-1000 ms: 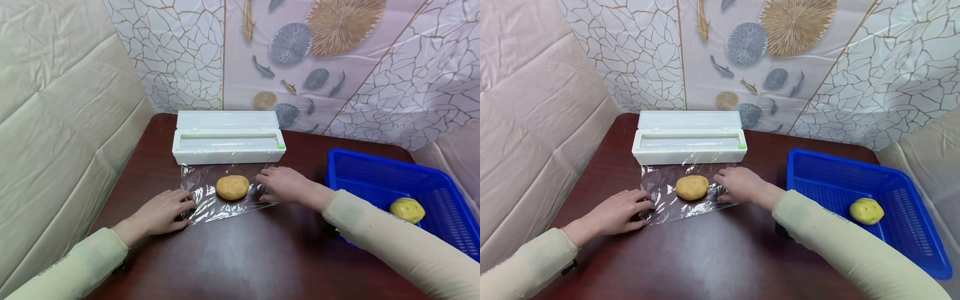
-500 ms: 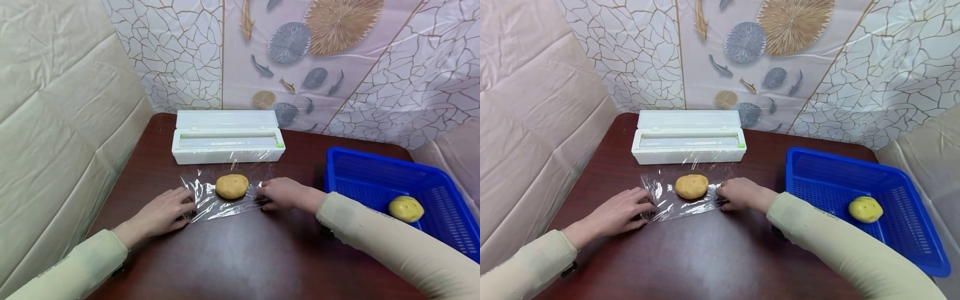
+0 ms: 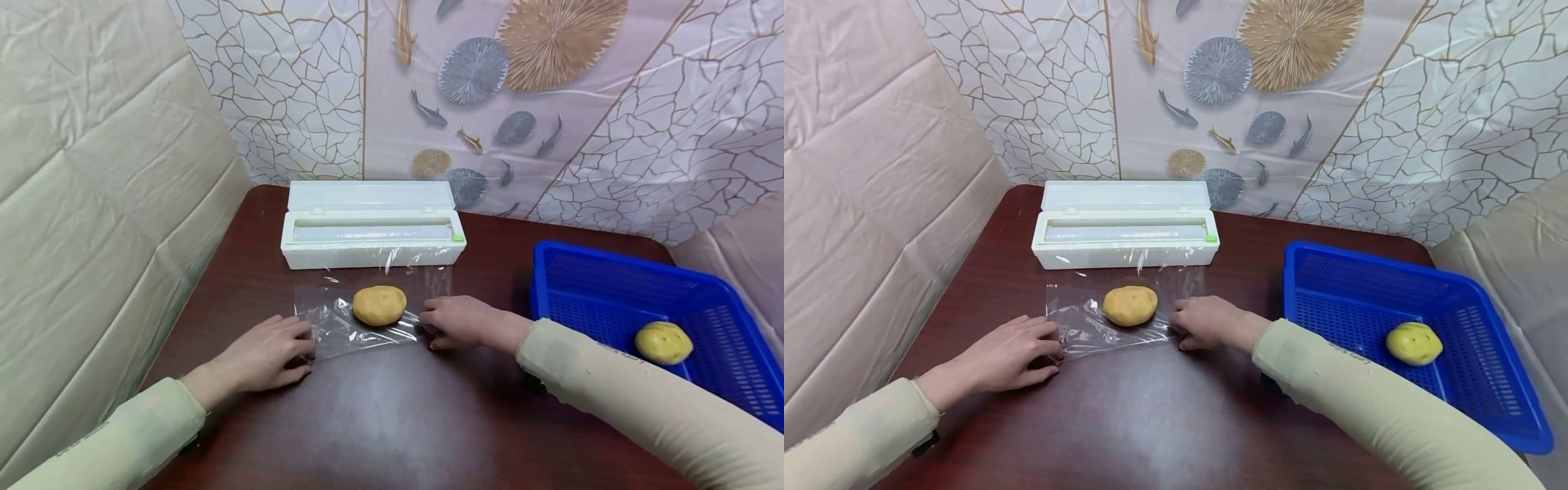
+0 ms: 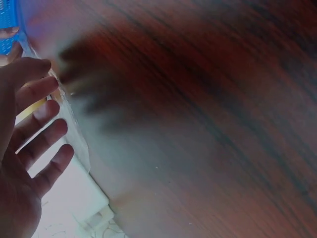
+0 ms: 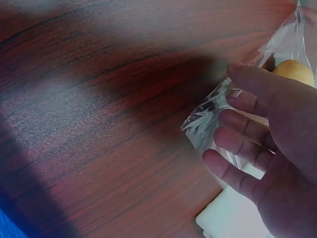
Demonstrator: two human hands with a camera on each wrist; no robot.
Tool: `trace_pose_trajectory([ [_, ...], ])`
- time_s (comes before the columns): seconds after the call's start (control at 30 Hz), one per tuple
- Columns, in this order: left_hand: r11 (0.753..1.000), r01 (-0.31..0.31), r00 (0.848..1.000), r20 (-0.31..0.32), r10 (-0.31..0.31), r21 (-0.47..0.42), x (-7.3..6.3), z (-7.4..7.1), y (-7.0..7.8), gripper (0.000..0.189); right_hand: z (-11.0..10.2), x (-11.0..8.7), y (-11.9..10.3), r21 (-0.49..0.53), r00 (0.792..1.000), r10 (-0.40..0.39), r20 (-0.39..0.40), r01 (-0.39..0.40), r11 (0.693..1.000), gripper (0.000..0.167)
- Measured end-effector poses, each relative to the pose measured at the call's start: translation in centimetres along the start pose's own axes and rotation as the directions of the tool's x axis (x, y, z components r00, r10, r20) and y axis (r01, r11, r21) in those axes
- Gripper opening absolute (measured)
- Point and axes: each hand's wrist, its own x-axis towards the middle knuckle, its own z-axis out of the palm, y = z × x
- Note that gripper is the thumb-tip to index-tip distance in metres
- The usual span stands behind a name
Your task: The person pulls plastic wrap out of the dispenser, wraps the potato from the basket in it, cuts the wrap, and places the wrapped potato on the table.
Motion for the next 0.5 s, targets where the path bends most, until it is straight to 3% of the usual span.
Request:
trace_pose_trajectory([
  [0.17, 1.0, 0.011, 1.0, 0.002, -0.011, -0.004, -0.2, 0.2, -0.1, 0.019, 0.1, -0.4, -0.2, -0.008, 1.0, -0.019, -0.018, 0.019, 1.0, 0.03],
  [0.33, 1.0, 0.007, 1.0, -0.022, -0.007, 0.004, -0.2, 0.4, -0.2, 0.015, 0.3, -0.8, -0.6, -0.085, 0.994, -0.073, -0.087, 0.066, 0.994, 0.03],
  [0.5, 1.0, 0.004, 0.998, -0.061, -0.003, 0.011, -0.1, 0.5, -0.2, 0.014, 0.4, -1.2, -0.7, -0.148, 0.989, -0.106, -0.098, 0.091, 0.985, 0.024],
])
